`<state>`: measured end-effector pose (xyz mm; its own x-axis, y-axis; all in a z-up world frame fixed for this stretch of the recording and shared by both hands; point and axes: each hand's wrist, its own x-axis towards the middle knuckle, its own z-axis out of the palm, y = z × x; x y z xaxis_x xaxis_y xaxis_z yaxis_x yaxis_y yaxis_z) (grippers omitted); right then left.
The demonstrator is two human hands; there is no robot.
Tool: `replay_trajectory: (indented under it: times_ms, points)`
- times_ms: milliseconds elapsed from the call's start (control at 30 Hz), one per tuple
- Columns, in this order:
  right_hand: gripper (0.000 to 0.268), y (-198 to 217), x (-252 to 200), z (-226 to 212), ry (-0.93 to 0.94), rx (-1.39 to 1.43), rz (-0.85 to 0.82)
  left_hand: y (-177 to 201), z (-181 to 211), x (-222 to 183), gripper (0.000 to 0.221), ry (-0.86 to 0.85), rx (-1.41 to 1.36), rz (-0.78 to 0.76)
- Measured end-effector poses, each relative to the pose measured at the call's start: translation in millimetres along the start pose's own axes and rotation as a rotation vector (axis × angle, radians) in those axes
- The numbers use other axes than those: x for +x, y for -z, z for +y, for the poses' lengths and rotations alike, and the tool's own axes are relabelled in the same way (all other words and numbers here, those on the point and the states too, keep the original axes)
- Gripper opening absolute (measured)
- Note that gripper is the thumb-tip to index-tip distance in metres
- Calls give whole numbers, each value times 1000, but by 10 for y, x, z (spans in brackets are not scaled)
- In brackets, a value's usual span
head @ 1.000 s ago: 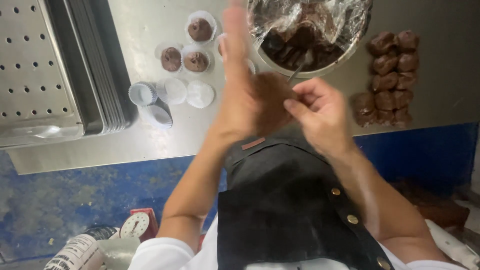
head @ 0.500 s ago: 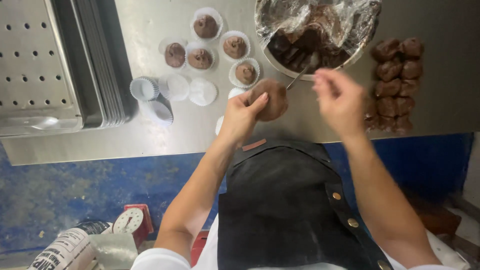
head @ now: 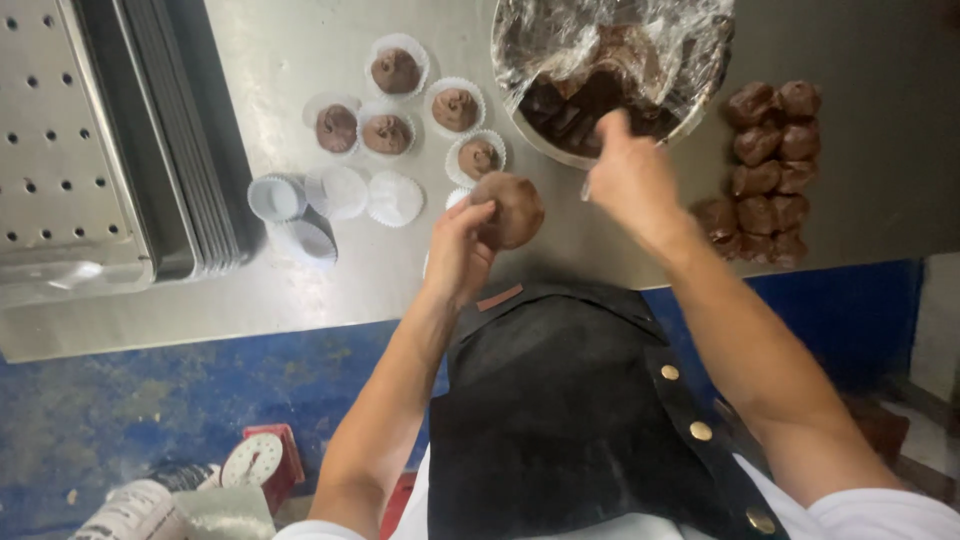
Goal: The recorder is shaping dough balls and filling them with a dark filling using a spoon, then placing the finished pastries into paper liners.
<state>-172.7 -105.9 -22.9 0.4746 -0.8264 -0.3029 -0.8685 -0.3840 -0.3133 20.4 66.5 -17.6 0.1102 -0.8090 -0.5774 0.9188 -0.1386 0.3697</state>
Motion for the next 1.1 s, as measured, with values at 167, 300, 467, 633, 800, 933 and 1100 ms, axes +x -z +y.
replay_trajectory:
  times_ms: [167, 300, 467, 633, 800, 933, 1100]
  points:
    - [41, 529, -87, -149, -84, 98, -89, -5, -1, 138, 40, -11, 93, 89]
    - [72, 435, -268, -380, 1, 136, -208, 154, -225, 370, 47, -54, 150, 119]
    - [28, 1, -185, 55, 39, -172, -118, 140, -294, 458, 42, -83, 185, 123]
    - [27, 518, -24, 121, -57, -252, -115, 188, -359, 597, 39, -104, 191, 165]
    - [30, 737, -118, 134, -29, -146, -73, 213, -391, 733, 43, -137, 17, 172]
    - [29, 537, -40, -90, 110, 15, 48, 114, -336, 761, 37, -117, 31, 184]
    - [30, 199, 198, -104, 199, 26, 77, 53, -390, 886, 38, -213, 154, 203]
